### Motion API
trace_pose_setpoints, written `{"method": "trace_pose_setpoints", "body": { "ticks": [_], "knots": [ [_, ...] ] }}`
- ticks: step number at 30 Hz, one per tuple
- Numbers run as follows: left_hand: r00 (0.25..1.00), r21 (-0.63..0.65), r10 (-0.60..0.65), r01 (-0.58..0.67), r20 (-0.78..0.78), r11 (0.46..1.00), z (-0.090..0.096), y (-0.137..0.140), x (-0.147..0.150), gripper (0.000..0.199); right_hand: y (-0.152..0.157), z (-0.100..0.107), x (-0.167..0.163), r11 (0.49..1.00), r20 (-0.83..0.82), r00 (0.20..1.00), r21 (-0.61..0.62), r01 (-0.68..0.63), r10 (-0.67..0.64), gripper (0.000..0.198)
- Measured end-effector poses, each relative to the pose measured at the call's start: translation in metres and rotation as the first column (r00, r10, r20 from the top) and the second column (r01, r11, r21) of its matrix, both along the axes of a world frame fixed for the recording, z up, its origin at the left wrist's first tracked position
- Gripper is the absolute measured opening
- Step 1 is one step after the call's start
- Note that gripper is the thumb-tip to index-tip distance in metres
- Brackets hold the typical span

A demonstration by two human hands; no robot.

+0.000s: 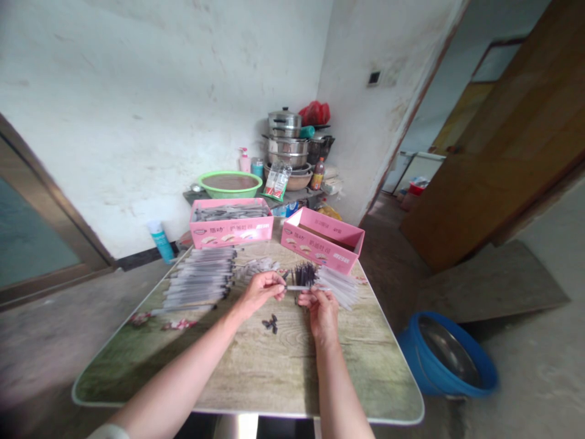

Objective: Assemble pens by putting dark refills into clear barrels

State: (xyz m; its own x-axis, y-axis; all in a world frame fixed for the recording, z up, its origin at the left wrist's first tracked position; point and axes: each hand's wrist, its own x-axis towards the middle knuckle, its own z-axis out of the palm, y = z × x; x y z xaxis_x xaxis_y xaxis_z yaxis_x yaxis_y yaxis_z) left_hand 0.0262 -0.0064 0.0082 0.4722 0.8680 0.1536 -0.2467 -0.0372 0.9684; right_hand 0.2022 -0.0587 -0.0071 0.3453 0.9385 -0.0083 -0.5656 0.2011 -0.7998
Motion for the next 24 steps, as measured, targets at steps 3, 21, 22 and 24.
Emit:
{"method": "trace_pose_setpoints", "body": {
  "ticks": [3,21,22,24],
  "knots": [
    [1.0,0.001,0.004,-0.004,0.005,1.0,-0.0006,0.0001,0.0008,0.032,0.0,0.0017,-0.0013,1.0,0.006,1.0,-0.007,0.004,-0.004,0.022],
    [0.988,-0.021,0.012,-0.015,-0.152,1.0,-0.0049,0.0023,-0.0013,0.044,-0.0012,0.0028,-0.0045,1.0,0.01,1.0,0.003,-0.004,0.004,0.023],
    [0.99,-0.023,0.014,-0.017,-0.14,1.0,-0.005,0.0024,-0.0008,0.043,-0.0011,0.0024,-0.0047,1.0,0.013,1.0,0.003,-0.003,0.003,0.024],
    [0.996,-0.032,0.011,-0.014,-0.092,0.999,-0.0052,0.0028,0.0002,0.042,-0.0008,0.0019,-0.005,1.0,0.015,1.0,0.002,0.004,-0.004,0.024]
  ]
}}
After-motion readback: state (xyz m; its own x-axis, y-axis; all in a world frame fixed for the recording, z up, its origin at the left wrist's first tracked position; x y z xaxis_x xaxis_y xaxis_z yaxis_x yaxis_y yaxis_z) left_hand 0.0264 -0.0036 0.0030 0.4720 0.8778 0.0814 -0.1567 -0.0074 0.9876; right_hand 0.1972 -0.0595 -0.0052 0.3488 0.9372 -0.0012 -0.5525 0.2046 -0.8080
